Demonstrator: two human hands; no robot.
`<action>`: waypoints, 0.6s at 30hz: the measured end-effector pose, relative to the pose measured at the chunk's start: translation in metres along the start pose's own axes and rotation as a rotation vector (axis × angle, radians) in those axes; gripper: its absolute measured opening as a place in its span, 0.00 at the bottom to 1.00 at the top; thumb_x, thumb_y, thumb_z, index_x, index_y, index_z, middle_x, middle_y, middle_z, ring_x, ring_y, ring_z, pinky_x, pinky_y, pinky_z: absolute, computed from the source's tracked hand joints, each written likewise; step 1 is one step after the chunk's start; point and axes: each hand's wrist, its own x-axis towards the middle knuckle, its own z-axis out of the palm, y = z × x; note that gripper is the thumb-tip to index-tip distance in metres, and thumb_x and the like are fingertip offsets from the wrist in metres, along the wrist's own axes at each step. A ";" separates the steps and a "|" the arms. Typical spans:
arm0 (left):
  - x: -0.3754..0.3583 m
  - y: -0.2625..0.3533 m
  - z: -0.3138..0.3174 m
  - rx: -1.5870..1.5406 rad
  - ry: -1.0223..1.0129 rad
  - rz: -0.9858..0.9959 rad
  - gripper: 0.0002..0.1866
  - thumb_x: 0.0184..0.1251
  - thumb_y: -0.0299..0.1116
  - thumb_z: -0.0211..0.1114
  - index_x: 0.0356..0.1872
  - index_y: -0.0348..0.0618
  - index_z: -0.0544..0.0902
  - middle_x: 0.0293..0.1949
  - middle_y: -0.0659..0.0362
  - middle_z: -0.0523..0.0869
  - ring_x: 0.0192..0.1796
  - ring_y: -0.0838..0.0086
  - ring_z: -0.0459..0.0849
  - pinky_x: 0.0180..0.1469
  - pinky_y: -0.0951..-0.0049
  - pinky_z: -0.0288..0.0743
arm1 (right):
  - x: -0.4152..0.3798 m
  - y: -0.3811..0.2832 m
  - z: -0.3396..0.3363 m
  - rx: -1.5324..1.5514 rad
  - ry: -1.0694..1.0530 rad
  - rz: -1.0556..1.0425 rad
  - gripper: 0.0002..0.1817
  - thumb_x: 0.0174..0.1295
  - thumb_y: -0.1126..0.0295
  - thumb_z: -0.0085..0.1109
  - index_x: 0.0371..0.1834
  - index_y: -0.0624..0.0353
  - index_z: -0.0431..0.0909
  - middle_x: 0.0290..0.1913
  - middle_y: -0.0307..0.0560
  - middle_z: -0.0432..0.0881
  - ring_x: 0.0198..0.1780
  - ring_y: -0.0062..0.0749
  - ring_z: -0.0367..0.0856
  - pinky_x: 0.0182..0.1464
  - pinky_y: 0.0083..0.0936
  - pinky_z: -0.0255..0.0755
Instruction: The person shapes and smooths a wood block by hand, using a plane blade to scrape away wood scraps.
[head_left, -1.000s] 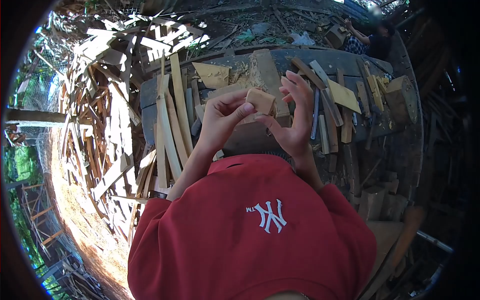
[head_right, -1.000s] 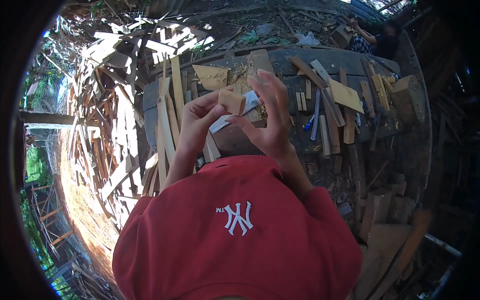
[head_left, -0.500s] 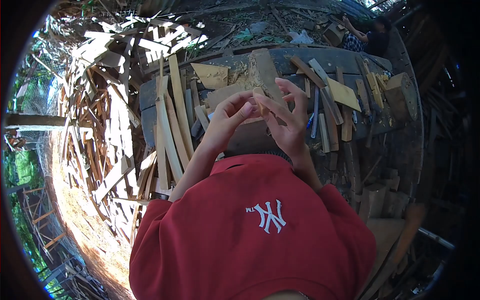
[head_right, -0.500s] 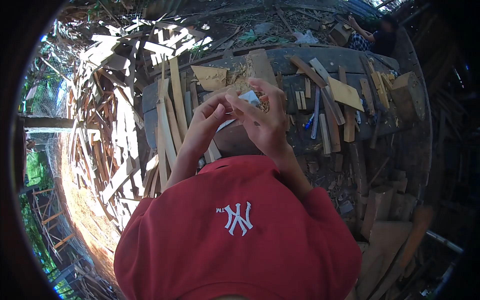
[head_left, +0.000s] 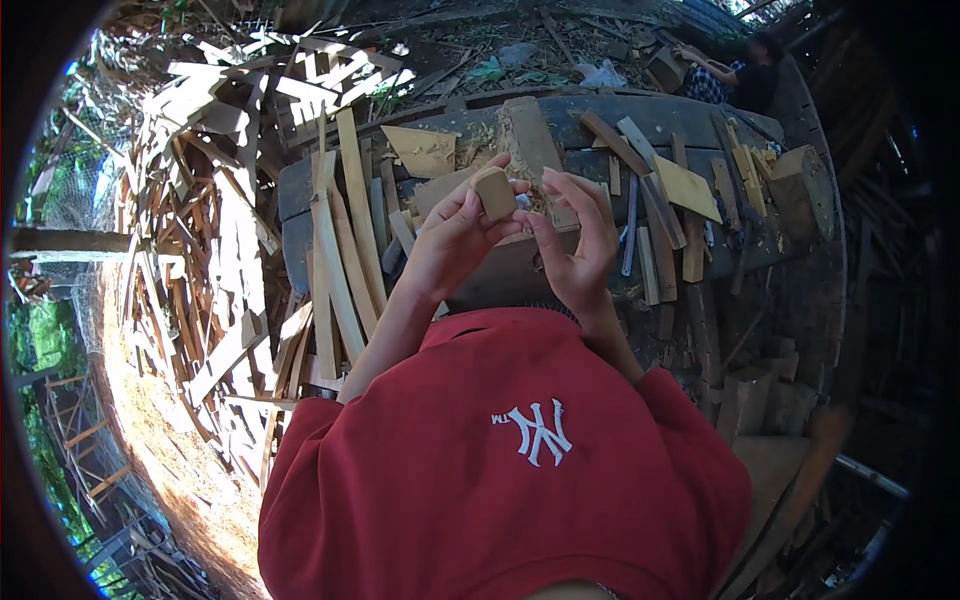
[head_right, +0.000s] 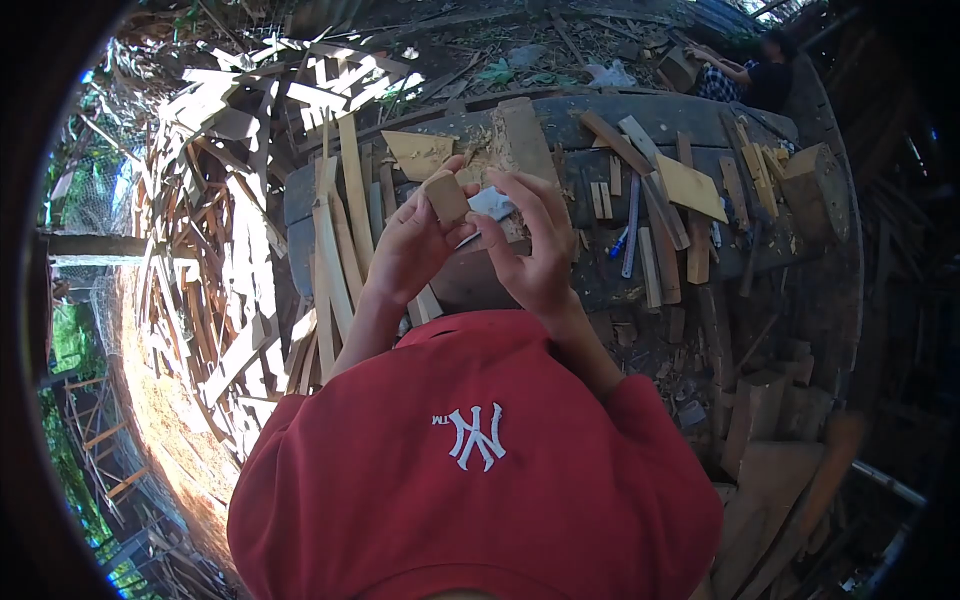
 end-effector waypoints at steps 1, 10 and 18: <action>0.001 -0.001 -0.005 -0.126 0.004 -0.036 0.32 0.77 0.47 0.51 0.72 0.38 0.59 0.52 0.55 0.80 0.45 0.72 0.81 0.54 0.70 0.74 | -0.005 0.009 -0.002 0.010 0.017 0.012 0.11 0.60 0.73 0.65 0.44 0.62 0.81 0.39 0.47 0.81 0.41 0.38 0.81 0.40 0.27 0.73; 0.027 -0.068 -0.167 0.579 0.576 -0.202 0.24 0.76 0.49 0.51 0.61 0.43 0.75 0.38 0.58 0.78 0.36 0.73 0.75 0.39 0.73 0.69 | -0.008 0.014 -0.033 -0.026 0.097 0.356 0.13 0.74 0.70 0.48 0.38 0.62 0.82 0.21 0.39 0.80 0.23 0.22 0.77 0.26 0.21 0.68; 0.006 -0.118 -0.229 2.067 0.385 0.349 0.27 0.59 0.40 0.67 0.63 0.54 0.78 0.57 0.59 0.82 0.66 0.58 0.70 0.68 0.55 0.57 | -0.019 0.042 -0.045 -0.219 0.145 0.208 0.12 0.72 0.72 0.50 0.51 0.61 0.81 0.30 0.43 0.84 0.31 0.26 0.82 0.35 0.22 0.75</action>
